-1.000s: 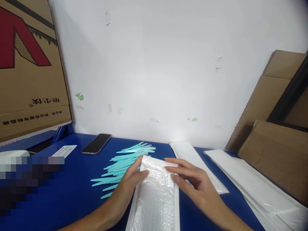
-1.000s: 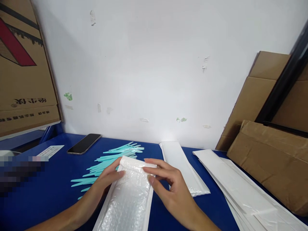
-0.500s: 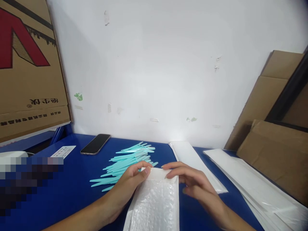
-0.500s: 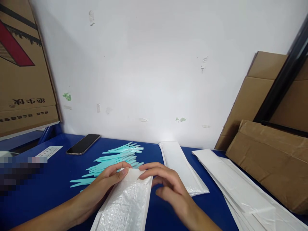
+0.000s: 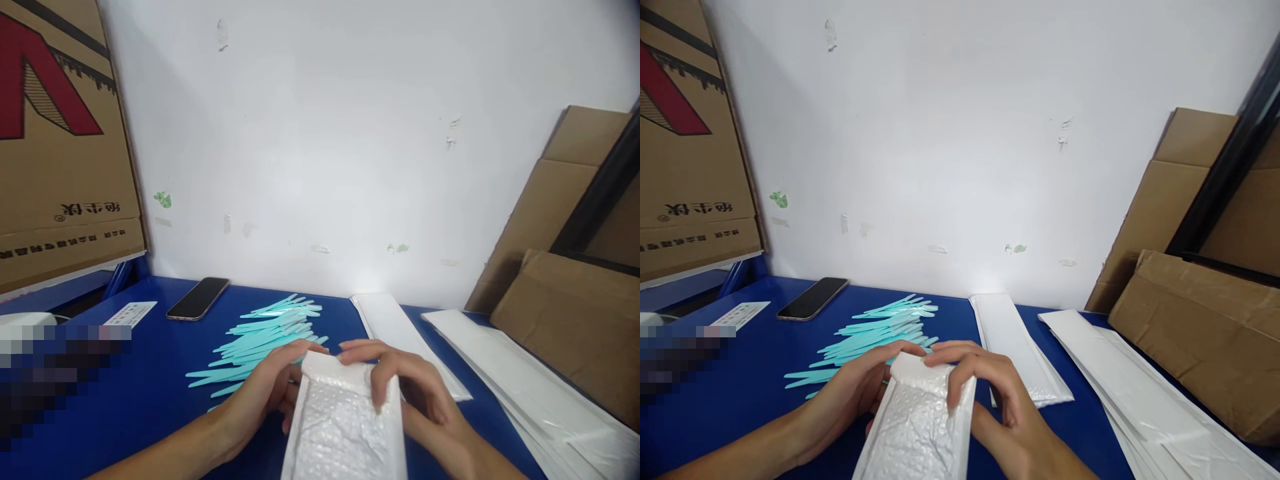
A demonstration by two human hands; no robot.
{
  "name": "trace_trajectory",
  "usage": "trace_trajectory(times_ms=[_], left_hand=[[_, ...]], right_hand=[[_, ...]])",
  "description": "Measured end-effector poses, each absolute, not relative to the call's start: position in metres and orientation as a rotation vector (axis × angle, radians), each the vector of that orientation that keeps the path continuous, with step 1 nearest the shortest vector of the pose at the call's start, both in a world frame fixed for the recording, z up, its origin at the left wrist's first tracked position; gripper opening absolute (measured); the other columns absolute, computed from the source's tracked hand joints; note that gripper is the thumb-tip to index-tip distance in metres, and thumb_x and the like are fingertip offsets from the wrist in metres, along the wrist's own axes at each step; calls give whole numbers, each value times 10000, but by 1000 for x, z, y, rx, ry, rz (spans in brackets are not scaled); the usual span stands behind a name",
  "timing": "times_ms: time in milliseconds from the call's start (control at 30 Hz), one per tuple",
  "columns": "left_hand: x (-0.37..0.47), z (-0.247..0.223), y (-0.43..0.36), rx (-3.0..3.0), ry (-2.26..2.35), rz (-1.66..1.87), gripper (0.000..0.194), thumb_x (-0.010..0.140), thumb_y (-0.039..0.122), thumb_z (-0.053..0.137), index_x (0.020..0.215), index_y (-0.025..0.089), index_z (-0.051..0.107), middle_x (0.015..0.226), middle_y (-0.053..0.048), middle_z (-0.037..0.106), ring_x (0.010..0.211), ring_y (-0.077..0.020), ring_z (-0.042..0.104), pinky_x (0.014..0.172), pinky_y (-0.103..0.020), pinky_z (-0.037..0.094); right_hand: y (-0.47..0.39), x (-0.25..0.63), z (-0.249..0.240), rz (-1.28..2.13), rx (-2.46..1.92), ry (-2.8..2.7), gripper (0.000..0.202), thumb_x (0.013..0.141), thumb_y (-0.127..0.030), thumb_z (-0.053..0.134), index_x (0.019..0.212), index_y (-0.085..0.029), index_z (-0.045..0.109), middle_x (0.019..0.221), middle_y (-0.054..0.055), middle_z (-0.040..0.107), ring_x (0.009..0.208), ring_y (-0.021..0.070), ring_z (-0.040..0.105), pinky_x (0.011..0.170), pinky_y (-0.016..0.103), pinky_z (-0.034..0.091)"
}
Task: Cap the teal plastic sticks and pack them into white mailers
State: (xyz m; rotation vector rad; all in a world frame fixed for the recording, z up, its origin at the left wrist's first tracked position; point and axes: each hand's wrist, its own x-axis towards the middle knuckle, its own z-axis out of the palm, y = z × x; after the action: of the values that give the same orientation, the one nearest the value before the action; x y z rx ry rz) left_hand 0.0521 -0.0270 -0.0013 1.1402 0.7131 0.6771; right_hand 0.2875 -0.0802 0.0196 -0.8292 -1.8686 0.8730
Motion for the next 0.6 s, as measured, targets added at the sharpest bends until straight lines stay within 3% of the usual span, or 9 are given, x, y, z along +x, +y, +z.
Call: trace_trajectory(times_ms=[133, 333, 400, 467, 600], left_hand=[[50, -2, -23, 1162, 688, 674, 422, 995, 519, 329, 1140, 195, 557, 796, -48, 693, 492, -146, 641, 428, -195, 331], [48, 5, -24, 1180, 710, 658, 419, 971, 547, 366, 1098, 196, 557, 746, -34, 686, 476, -145, 650, 435, -191, 358], [48, 6, -25, 1181, 703, 649, 429, 968, 558, 369, 1094, 197, 564, 738, -30, 679, 476, -145, 648, 437, -193, 362], [48, 6, -25, 1181, 695, 650, 432, 972, 558, 359, 1087, 198, 569, 731, -26, 672, 478, -144, 647, 439, -192, 365], [47, 1, -24, 1191, 680, 670, 431, 981, 539, 335, 1055, 191, 579, 712, -22, 659, 482, -143, 651, 442, -189, 362]], right_hand=[[-79, 300, 32, 853, -771, -1774, 292, 895, -534, 620, 760, -274, 626, 979, 91, 703, 1204, 359, 544, 1005, 468, 427], [-63, 327, 45, 857, -753, -1474, 187, 764, -423, 732, 822, -325, 584, 637, 16, 548, 718, 272, 567, 707, 408, 491], [-60, 333, 48, 899, -706, -1431, 226, 704, -430, 748, 791, -328, 566, 586, 3, 491, 594, 241, 509, 601, 392, 469], [-62, 335, 54, 939, -726, -1392, 210, 682, -394, 739, 785, -325, 570, 610, 12, 480, 594, 238, 493, 562, 384, 451], [-75, 336, 69, 916, -807, -1353, 102, 746, -336, 687, 720, -298, 596, 587, 28, 452, 575, 220, 452, 519, 366, 424]])
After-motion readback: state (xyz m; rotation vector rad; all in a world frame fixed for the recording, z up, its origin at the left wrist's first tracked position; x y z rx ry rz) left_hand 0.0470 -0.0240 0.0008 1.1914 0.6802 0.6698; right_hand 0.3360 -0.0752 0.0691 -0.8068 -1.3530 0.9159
